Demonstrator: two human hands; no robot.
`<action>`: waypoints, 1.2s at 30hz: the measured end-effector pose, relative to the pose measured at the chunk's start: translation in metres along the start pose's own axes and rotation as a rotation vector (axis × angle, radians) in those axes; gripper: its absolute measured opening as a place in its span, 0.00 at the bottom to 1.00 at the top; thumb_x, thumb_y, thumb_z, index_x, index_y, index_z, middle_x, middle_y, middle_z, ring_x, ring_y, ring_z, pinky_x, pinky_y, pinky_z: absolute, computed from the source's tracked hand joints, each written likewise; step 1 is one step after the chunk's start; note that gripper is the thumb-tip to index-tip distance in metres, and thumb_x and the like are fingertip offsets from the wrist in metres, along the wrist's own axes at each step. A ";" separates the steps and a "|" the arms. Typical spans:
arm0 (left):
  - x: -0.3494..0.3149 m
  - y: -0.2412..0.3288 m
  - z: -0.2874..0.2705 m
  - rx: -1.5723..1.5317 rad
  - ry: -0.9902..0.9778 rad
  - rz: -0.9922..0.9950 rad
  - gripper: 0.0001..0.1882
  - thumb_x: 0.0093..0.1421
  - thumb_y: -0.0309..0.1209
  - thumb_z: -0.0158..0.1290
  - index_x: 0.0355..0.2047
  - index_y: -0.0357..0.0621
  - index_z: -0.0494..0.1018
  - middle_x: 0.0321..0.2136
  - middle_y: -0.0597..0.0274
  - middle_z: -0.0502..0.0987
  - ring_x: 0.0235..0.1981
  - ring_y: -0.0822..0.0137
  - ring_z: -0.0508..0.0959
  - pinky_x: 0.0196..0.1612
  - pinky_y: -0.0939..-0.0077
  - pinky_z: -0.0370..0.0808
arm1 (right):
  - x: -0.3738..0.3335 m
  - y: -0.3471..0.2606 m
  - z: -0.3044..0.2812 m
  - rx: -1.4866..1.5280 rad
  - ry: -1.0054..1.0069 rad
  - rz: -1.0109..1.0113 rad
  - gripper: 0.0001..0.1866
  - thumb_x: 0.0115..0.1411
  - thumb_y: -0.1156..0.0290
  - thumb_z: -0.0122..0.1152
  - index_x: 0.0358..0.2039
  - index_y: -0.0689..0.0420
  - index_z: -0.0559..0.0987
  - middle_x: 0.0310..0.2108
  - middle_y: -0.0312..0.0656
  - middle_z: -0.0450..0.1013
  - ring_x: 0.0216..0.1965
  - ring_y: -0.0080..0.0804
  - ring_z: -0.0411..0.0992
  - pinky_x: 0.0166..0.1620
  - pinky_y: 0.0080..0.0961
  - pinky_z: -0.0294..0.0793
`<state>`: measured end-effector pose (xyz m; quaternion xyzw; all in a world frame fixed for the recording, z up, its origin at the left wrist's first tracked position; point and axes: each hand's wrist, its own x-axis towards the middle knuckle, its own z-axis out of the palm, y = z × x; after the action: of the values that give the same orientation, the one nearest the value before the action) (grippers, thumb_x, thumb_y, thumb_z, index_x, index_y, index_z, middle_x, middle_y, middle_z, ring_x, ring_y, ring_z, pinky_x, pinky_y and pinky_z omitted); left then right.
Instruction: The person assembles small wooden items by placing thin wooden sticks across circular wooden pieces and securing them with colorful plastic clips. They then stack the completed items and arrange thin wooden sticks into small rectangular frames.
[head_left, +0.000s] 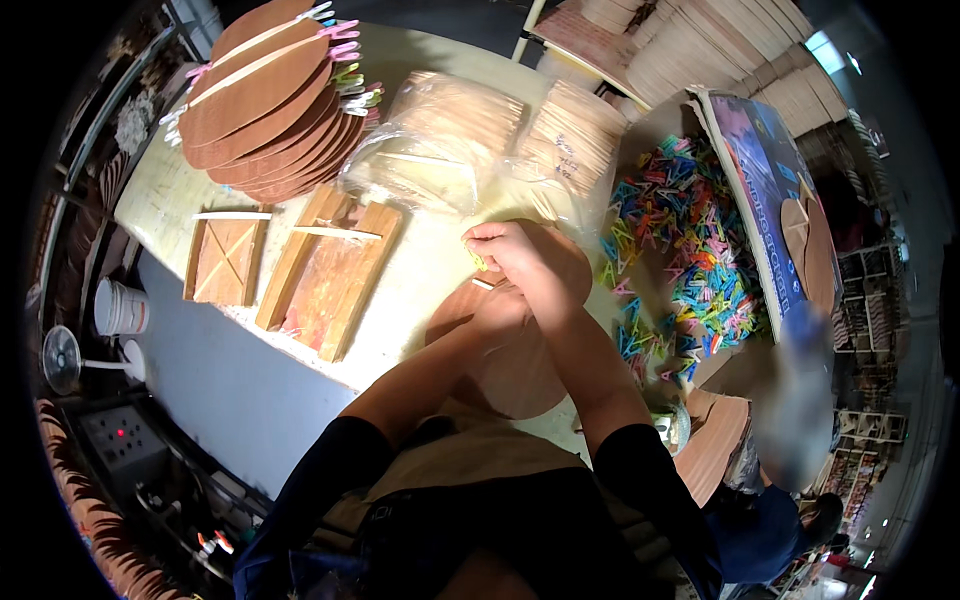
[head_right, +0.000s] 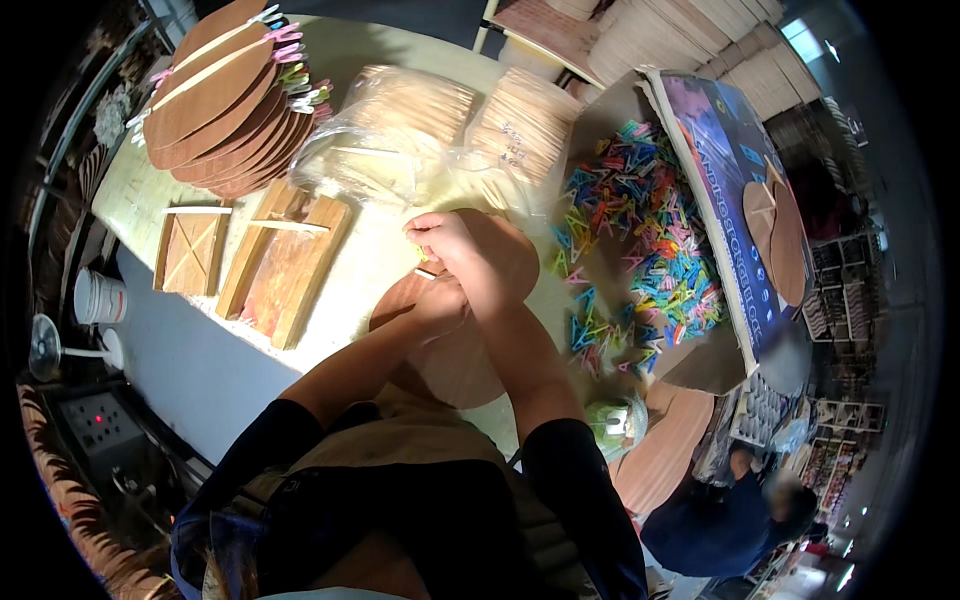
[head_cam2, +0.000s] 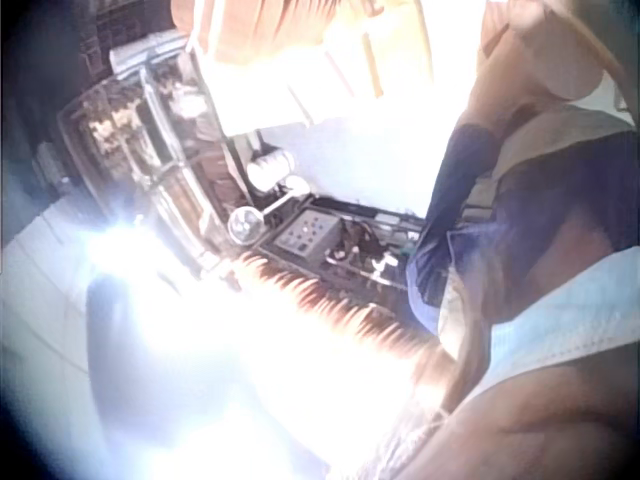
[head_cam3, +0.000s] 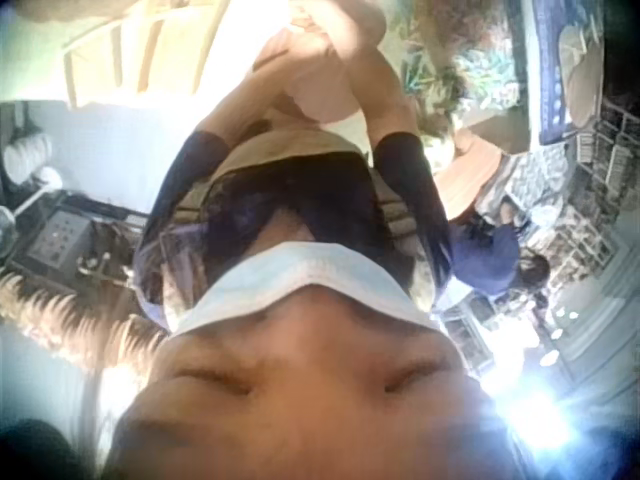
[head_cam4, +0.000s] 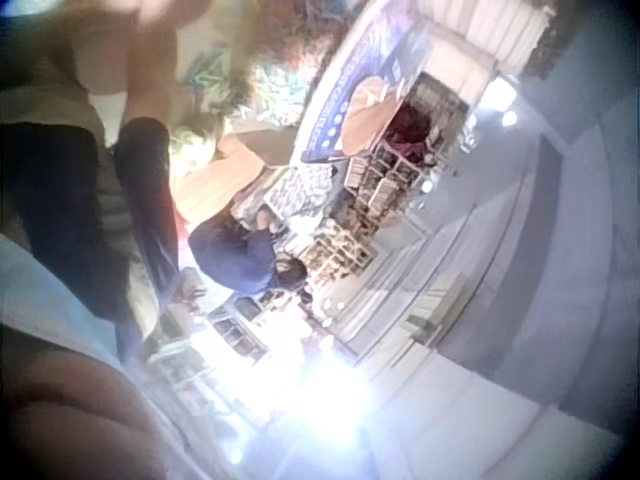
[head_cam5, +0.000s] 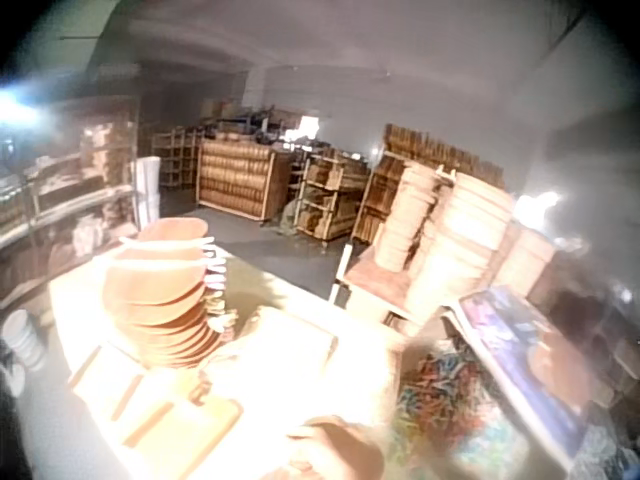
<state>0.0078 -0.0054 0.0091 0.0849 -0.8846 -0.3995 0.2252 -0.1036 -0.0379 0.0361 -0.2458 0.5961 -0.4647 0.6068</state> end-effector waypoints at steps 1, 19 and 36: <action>-0.001 -0.002 0.002 -0.010 0.026 0.002 0.10 0.51 0.23 0.46 0.33 0.38 0.74 0.32 0.49 0.76 0.37 0.53 0.76 0.40 0.62 0.71 | 0.003 -0.001 0.003 -0.018 -0.013 0.016 0.09 0.56 0.77 0.59 0.38 0.63 0.78 0.20 0.31 0.68 0.16 0.15 0.57 0.19 0.14 0.54; 0.010 -0.011 0.000 -0.067 0.148 0.243 0.04 0.44 0.25 0.53 0.21 0.41 0.68 0.31 0.60 0.70 0.37 0.59 0.71 0.39 0.68 0.70 | -0.041 0.034 -0.172 -1.158 1.104 -0.404 0.23 0.51 0.66 0.61 0.50 0.52 0.73 0.48 0.46 0.70 0.49 0.50 0.67 0.51 0.42 0.68; -0.091 -0.065 -0.199 -0.327 0.925 -0.574 0.08 0.61 0.27 0.52 0.40 0.37 0.73 0.35 0.63 0.76 0.38 0.71 0.75 0.42 0.76 0.72 | -0.169 0.155 -0.127 -1.623 0.414 -0.480 0.24 0.56 0.71 0.57 0.55 0.54 0.69 0.63 0.51 0.53 0.63 0.58 0.51 0.59 0.51 0.58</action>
<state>0.1789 -0.1514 0.0457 0.4520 -0.5620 -0.4977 0.4818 -0.1581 0.2090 -0.0335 -0.6320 0.7735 -0.0469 0.0090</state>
